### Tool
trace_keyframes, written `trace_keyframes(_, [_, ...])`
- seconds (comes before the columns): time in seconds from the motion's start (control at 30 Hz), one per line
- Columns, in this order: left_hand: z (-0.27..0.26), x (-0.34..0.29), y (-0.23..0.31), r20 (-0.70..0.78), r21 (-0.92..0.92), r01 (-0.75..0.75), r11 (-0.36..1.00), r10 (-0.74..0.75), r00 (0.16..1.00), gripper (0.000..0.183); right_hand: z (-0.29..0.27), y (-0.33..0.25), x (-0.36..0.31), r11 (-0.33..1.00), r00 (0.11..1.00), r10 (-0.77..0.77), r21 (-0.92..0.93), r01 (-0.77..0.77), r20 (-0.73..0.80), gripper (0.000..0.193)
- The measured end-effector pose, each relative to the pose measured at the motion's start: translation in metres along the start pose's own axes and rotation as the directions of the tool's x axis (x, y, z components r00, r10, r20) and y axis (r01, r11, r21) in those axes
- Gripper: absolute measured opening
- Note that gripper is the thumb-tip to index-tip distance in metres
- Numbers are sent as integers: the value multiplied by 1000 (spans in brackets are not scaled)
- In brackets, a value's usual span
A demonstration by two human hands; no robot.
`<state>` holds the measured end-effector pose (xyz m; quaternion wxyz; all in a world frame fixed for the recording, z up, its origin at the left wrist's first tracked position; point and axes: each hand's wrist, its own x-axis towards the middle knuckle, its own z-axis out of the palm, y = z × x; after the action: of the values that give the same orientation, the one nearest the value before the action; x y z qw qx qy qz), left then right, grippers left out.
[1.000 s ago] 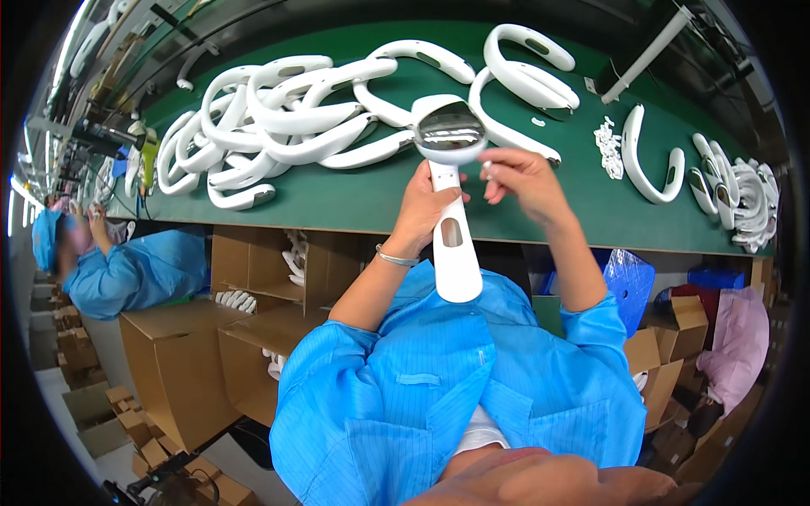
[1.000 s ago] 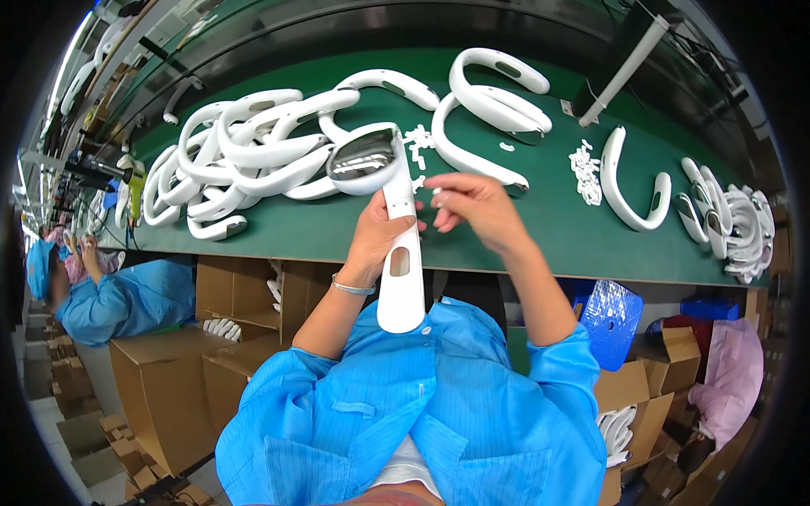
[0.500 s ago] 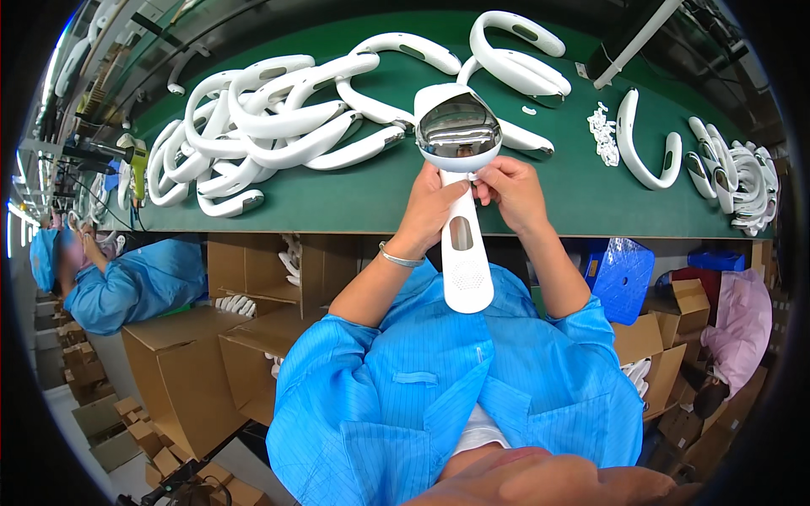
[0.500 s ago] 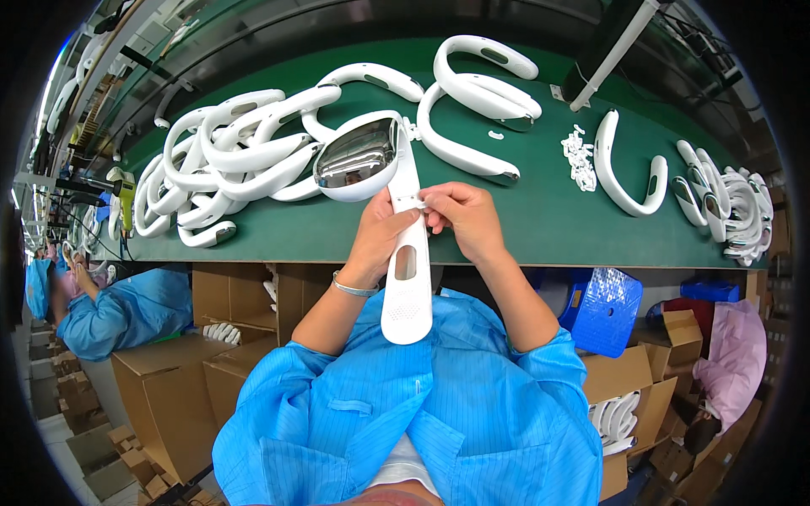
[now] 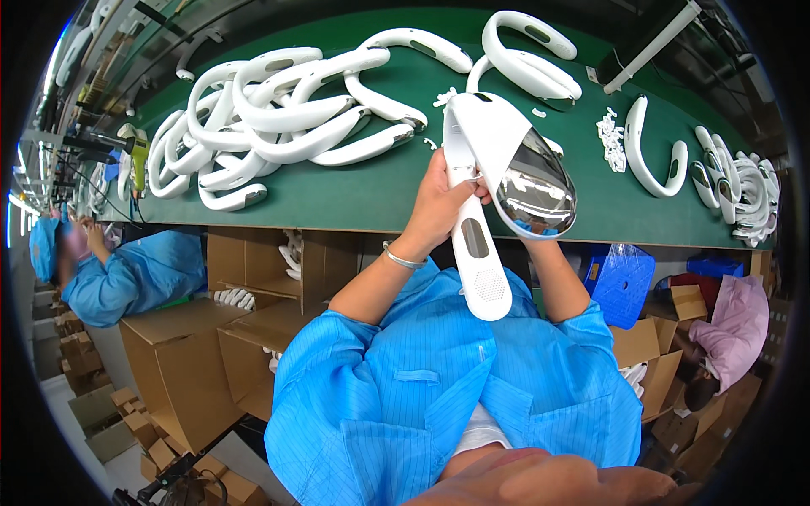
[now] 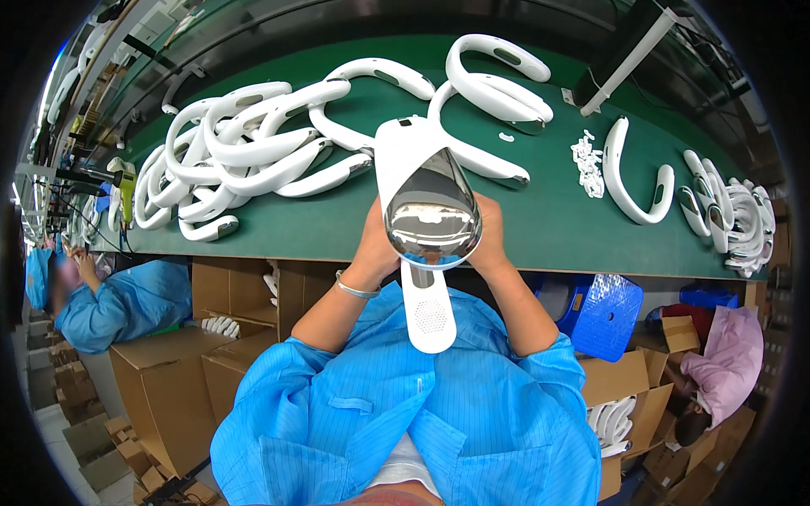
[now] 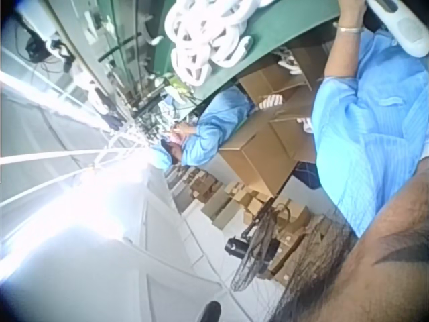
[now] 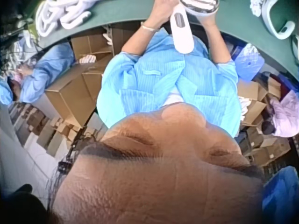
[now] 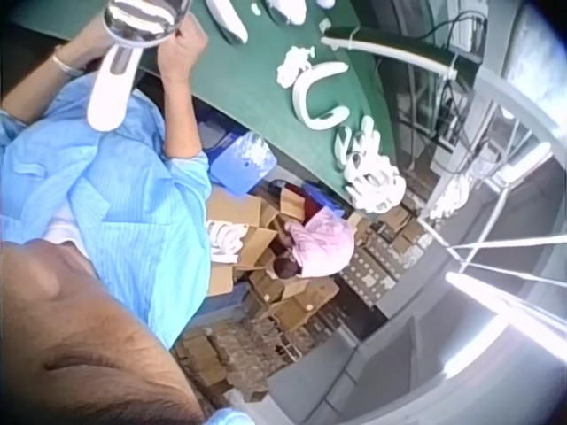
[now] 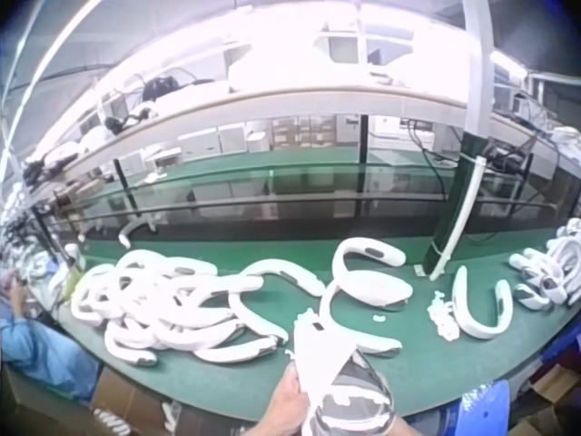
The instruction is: Assembling small plastic components and checking the finish of U-shaped neck massager units on a factory production line.
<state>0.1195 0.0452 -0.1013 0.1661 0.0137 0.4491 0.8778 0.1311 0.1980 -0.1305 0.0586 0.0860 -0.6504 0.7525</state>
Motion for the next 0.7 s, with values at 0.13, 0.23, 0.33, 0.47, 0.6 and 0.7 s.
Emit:
trace_keyframes(0.13, [-1, 2, -3, -6, 12, -19, 1000, 19, 1000, 45, -5, 24, 1, 973, 998, 54, -224, -60, -31, 21])
trace_keyframes(0.23, [-5, 4, -8, -23, 30, -14, 999, 15, 1000, 47, -2, 16, 1, 998, 998, 48, 45, -46, -37, 25])
trace_keyframes(0.33, [-11, 6, -11, -22, 43, 2, 999, -1, 1000, 48, 2, 24, 1, 988, 997, 54, -143, -62, -58, 25])
trace_keyframes(0.47, [-22, 6, -27, 8, -1, 24, 1000, -24, 1000, 53, -7, 62, -2, 938, 997, -77, -341, 62, -29, 13])
trace_keyframes(0.6, [-19, 1, -23, 53, -22, -30, 999, 31, 998, 51, -25, 91, -7, 970, 999, 18, -242, -27, -38, 12])
trace_keyframes(0.7, [-21, -3, -23, 82, -3, -46, 999, 46, 996, 50, -18, 58, -9, 972, 969, 236, 24, -235, -72, 17])
